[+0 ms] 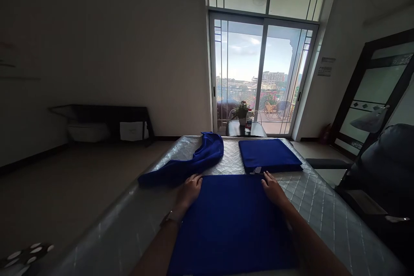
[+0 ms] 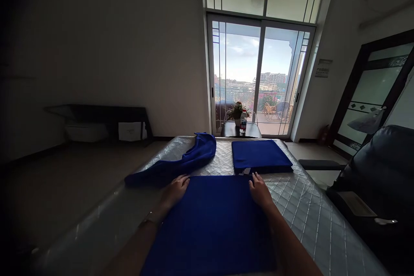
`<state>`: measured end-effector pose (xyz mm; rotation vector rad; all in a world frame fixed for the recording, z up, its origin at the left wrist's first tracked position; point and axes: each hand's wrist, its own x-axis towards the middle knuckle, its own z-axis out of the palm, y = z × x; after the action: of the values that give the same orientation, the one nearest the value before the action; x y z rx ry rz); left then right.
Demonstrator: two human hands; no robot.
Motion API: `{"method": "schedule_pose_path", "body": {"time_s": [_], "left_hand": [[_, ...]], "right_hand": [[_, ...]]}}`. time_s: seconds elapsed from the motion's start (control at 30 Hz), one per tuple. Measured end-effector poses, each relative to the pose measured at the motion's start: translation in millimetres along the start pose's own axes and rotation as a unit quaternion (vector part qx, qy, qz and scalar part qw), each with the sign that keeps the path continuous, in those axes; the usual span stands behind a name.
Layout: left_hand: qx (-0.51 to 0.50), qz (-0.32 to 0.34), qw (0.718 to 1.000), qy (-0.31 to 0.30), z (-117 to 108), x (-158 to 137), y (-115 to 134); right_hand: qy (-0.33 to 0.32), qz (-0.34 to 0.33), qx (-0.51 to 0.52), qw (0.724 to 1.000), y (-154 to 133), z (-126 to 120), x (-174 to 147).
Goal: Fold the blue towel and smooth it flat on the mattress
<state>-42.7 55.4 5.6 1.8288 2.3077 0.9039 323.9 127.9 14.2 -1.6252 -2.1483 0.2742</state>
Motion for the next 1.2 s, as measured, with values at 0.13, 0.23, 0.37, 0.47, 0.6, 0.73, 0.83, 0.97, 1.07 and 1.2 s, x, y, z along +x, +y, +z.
{"method": "schedule_pose_path", "body": {"time_s": [0.13, 0.23, 0.37, 0.47, 0.6, 0.73, 0.83, 0.97, 1.07, 1.2], "left_hand": [[-0.031, -0.016, 0.999, 0.011, -1.7, 0.7, 1.1], [-0.064, -0.032, 0.997, 0.015, -2.9, 1.4, 1.5], [-0.127, -0.045, 0.991, 0.016, -7.4, 3.4, 4.3], [-0.177, -0.042, 0.983, 0.024, -13.9, 6.3, 9.3], [-0.23, -0.032, 0.972, 0.035, -26.7, 10.2, 17.9], [-0.28, -0.024, 0.959, 0.037, -43.2, 12.8, 24.0], [-0.317, -0.024, 0.947, 0.041, -57.6, 14.4, 25.7], [-0.36, -0.03, 0.932, 0.042, -77.5, 14.5, 27.5], [-0.379, -0.037, 0.924, 0.043, -90.5, 11.9, 30.5], [-0.395, -0.044, 0.917, 0.045, -102.9, 7.0, 35.7]], "right_hand": [[0.022, 0.021, 0.007, 1.0, 5.2, -3.5, 0.7], [0.036, 0.029, 0.022, 0.999, 6.6, -3.0, -0.1], [0.055, 0.032, 0.064, 0.996, 8.1, -1.7, 1.7], [0.072, 0.029, 0.118, 0.99, 9.3, -2.2, 4.2], [0.095, 0.023, 0.209, 0.973, 8.9, -4.5, 5.9], [0.124, 0.024, 0.29, 0.949, 7.6, -9.5, 7.8], [0.146, 0.029, 0.338, 0.929, 7.5, -17.1, 10.8], [0.158, 0.032, 0.404, 0.9, 4.7, -35.1, 12.9], [0.162, 0.046, 0.478, 0.862, -1.7, -54.1, 11.3], [0.169, 0.053, 0.504, 0.845, -11.5, -79.8, 7.2]]}}
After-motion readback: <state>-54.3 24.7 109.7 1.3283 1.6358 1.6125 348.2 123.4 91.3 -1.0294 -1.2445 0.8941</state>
